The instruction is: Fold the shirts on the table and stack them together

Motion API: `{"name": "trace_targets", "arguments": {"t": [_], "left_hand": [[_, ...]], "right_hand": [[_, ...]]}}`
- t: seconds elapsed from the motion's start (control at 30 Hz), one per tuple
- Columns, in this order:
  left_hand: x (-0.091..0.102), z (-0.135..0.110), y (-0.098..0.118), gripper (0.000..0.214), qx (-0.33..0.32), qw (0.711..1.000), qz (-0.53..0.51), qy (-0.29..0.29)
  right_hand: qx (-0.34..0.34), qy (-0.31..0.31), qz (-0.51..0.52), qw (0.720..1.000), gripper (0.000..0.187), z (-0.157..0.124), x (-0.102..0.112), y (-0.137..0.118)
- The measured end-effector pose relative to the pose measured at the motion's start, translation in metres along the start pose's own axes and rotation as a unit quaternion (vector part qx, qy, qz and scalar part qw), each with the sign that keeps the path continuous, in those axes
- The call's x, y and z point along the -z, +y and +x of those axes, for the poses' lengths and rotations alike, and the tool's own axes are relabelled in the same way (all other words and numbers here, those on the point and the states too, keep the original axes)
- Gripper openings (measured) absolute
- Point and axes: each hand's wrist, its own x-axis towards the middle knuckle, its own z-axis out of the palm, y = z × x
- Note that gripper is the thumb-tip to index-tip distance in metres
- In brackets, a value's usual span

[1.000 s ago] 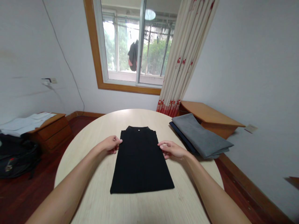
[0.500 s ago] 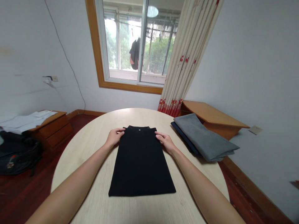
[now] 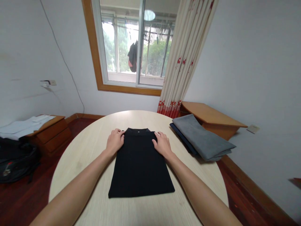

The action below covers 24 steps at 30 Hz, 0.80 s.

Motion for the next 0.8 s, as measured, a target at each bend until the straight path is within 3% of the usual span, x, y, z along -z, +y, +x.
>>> {"name": "trace_targets", "arguments": {"t": [0.07, 0.17, 0.27, 0.37, 0.47, 0.63, 0.8], "left_hand": [[-0.001, -0.009, 0.018, 0.041, -0.08, 0.996, 0.042, -0.003], [-0.011, -0.019, 0.035, 0.048, -0.143, 0.983, 0.055, -0.1], [-0.021, -0.019, 0.032, 0.057, -0.108, 0.972, 0.052, -0.203], [-0.023, -0.01, 0.017, 0.067, -0.062, 0.969, 0.048, -0.234], [-0.021, -0.003, 0.001, 0.07, -0.001, 0.974, 0.053, -0.221], [-0.019, -0.002, -0.017, 0.068, 0.098, 0.983, 0.074, -0.134], [-0.018, 0.004, -0.028, 0.038, 0.089, 0.994, 0.0, -0.058]], "right_hand": [[0.064, -0.016, -0.021, 0.998, 0.052, -0.007, 0.007, -0.018], [0.149, -0.106, -0.001, 0.983, 0.061, -0.012, 0.005, -0.037], [0.125, -0.188, 0.007, 0.974, 0.068, -0.008, -0.004, -0.035], [0.062, -0.208, 0.005, 0.976, 0.073, 0.004, -0.012, -0.018], [0.007, -0.18, 0.006, 0.984, 0.073, 0.014, -0.017, 0.001], [-0.067, -0.047, 0.006, 0.997, 0.052, 0.013, -0.021, 0.024], [-0.092, -0.001, 0.041, 0.995, 0.028, 0.014, -0.022, 0.033]]}}
